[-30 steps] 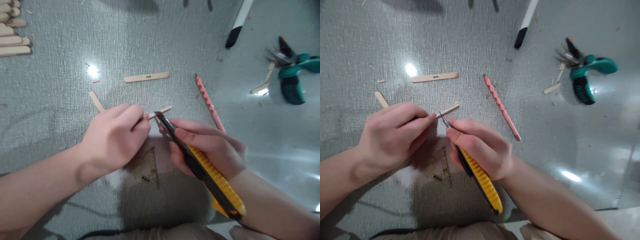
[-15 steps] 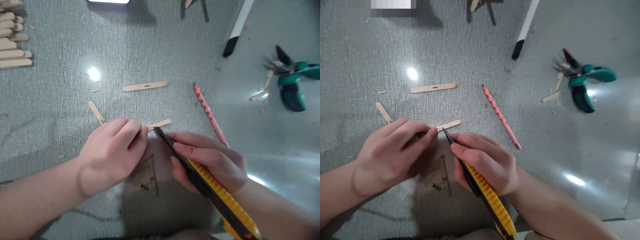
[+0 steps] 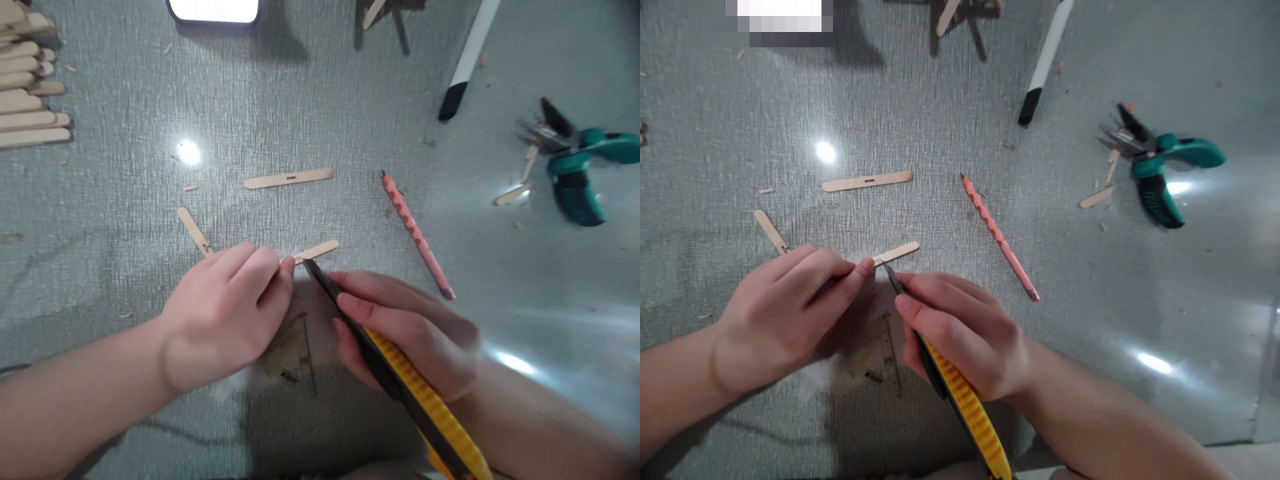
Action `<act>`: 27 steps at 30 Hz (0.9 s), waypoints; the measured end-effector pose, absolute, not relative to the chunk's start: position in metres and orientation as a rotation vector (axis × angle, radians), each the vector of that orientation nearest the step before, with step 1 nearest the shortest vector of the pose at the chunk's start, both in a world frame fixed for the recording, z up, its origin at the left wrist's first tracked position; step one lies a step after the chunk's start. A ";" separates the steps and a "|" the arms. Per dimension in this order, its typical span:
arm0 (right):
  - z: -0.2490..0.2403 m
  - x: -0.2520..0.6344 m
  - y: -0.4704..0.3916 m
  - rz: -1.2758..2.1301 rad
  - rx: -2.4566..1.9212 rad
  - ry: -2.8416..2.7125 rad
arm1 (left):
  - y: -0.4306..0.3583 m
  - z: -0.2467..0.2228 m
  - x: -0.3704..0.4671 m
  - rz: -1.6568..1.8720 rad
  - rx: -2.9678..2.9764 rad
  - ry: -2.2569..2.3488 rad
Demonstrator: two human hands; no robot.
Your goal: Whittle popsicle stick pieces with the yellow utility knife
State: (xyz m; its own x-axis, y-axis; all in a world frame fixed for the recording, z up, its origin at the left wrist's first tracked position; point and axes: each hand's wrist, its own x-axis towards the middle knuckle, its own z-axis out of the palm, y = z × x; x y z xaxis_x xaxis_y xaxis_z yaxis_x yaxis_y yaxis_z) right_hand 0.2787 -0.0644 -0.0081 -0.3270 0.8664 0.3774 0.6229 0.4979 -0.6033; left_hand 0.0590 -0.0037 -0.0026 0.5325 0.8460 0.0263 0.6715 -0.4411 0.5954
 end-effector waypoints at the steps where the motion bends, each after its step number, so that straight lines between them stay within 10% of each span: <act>1: -0.008 0.278 -0.065 0.459 -1.225 -2.062 | -0.004 -0.003 0.059 0.463 2.261 1.222; 27: -0.005 0.273 -0.070 0.409 -1.306 -2.053 | -0.005 -0.003 0.058 0.511 2.405 1.089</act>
State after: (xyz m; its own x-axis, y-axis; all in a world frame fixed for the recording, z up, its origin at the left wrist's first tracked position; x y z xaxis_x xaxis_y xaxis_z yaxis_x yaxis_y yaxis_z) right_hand 0.2725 -0.0699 -0.0047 -0.2822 0.8880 0.3630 0.6810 0.4519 -0.5761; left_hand 0.0585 -0.0047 -0.0032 0.6198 0.7711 0.1459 0.6048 -0.5878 0.5374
